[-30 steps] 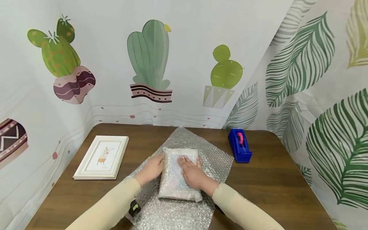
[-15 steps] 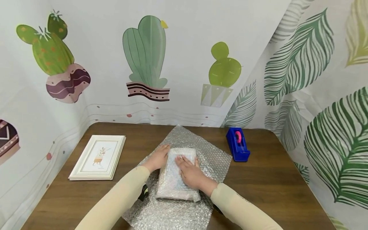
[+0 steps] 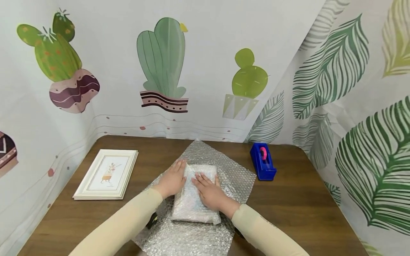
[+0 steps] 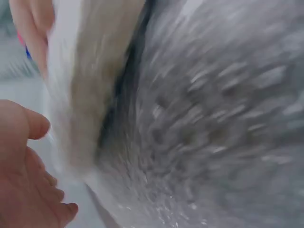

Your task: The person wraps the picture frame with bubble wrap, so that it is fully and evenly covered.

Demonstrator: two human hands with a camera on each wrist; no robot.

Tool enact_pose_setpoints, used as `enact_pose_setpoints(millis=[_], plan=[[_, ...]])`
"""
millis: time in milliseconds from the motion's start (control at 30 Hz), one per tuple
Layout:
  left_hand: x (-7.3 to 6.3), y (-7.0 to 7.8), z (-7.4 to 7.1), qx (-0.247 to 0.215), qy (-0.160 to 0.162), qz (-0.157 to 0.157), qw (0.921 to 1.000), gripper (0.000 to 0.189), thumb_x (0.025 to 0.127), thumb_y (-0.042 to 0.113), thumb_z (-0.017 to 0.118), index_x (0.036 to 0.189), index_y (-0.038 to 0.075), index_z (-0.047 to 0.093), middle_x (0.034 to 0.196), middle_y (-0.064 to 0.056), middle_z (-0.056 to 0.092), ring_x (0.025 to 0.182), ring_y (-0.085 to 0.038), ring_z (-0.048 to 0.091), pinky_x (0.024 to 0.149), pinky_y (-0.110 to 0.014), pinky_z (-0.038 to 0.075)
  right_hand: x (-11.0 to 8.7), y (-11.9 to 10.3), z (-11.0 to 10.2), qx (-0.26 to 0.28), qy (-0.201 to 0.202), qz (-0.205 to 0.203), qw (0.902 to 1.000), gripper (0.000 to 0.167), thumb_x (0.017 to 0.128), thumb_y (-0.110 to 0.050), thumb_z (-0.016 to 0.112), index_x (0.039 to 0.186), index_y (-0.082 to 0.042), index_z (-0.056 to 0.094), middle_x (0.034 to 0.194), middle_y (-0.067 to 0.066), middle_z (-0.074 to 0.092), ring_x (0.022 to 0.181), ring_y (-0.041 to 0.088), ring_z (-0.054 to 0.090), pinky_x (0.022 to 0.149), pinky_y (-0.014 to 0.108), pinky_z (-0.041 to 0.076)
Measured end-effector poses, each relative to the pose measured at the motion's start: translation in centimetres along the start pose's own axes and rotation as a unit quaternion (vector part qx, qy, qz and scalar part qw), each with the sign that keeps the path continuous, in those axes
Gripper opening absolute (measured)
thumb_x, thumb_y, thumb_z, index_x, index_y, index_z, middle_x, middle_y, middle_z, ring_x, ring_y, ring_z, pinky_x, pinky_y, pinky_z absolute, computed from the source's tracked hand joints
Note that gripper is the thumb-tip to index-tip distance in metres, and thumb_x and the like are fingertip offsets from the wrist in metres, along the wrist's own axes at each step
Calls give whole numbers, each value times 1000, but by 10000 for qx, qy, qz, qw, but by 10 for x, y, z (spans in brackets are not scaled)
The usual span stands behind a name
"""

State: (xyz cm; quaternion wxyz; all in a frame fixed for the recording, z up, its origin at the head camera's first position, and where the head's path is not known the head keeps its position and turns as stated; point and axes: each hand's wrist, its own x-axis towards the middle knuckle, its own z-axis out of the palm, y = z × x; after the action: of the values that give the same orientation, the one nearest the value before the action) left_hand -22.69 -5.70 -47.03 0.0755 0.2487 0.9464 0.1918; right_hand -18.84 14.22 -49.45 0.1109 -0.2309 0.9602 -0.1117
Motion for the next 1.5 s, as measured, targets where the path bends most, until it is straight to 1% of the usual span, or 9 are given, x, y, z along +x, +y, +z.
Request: enact_pose_setpoints(millis=[133, 200, 333, 467, 667, 1000, 1100, 1267, 1500], plan=[[-50, 21, 6, 405, 264, 503, 9976, 62, 102, 20, 57, 149, -15, 39, 158, -33, 39, 150, -49, 36, 122, -58, 36, 0, -4, 0, 20, 110, 5, 9999, 51, 111, -23, 37, 161, -19, 34, 171, 4, 27, 160, 26, 25, 125, 72, 10], [-72, 33, 13, 541, 135, 740, 9957, 61, 102, 23, 57, 149, -13, 42, 157, -31, 42, 149, -47, 39, 120, -57, 39, -1, -6, -1, 29, 127, 10, 9999, 51, 110, -22, 38, 161, -17, 34, 171, 4, 27, 160, 26, 25, 125, 72, 10], [-94, 44, 30, 914, -147, 1170, 9888, 58, 108, 34, 47, 153, -3, 43, 161, -20, 43, 150, -38, 42, 118, -56, 42, -2, -5, -6, 71, 190, 24, 9998, 52, 109, -20, 41, 160, -12, 35, 170, 7, 30, 159, 28, 27, 125, 72, 10], [-96, 46, 40, 1300, -214, 1404, 9813, 53, 109, 36, 42, 155, 10, 44, 163, -11, 43, 151, -29, 43, 117, -53, 44, -1, -3, -4, 139, 174, 37, 9997, 52, 109, -21, 41, 160, -11, 35, 170, 7, 30, 159, 28, 27, 125, 73, 10], [-98, 47, 49, 1787, 67, 1696, 9692, 47, 108, 35, 46, 154, 29, 47, 161, -14, 45, 147, -33, 48, 112, -54, 48, -2, 0, -4, 491, 94, 21, 9987, 52, 108, -19, 44, 159, -9, 37, 169, 10, 31, 158, 31, 28, 123, 75, 7], [-98, 57, 51, 1597, 133, 1381, 9774, 51, 105, 35, 54, 154, 39, 44, 160, -23, 42, 146, -39, 46, 108, -62, 48, -1, 2, -6, 857, 147, -151, 9961, 50, 109, -23, 43, 157, -8, 41, 168, 12, 32, 158, 35, 27, 122, 77, 4], [-97, 59, 49, 1565, 52, 1344, 9785, 51, 104, 34, 54, 154, 39, 44, 160, -25, 41, 146, -40, 46, 109, -62, 47, -2, 8, -13, 1407, 414, -170, 9890, 45, 108, -20, 45, 150, -5, 50, 162, 17, 42, 154, 40, 34, 122, 76, 10], [-96, 59, 47, 1394, -168, 1219, 9826, 53, 104, 34, 54, 155, 40, 42, 161, -26, 38, 149, -42, 42, 113, -64, 43, -16, 33, -41, 2289, 1227, 293, 9652, 35, 106, -19, 52, 133, -1, 66, 137, 22, 66, 130, 42, 61, 113, 61, 45], [-96, 59, 46, 1291, -308, 1186, 9840, 53, 105, 34, 53, 156, 41, 40, 163, -25, 36, 150, -42, 39, 115, -64, 41, -56, 106, -105, 1770, 2243, 1486, 9467, 29, 103, -16, 57, 115, 5, 72, 114, 26, 74, 107, 43, 69, 97, 57, 54]])
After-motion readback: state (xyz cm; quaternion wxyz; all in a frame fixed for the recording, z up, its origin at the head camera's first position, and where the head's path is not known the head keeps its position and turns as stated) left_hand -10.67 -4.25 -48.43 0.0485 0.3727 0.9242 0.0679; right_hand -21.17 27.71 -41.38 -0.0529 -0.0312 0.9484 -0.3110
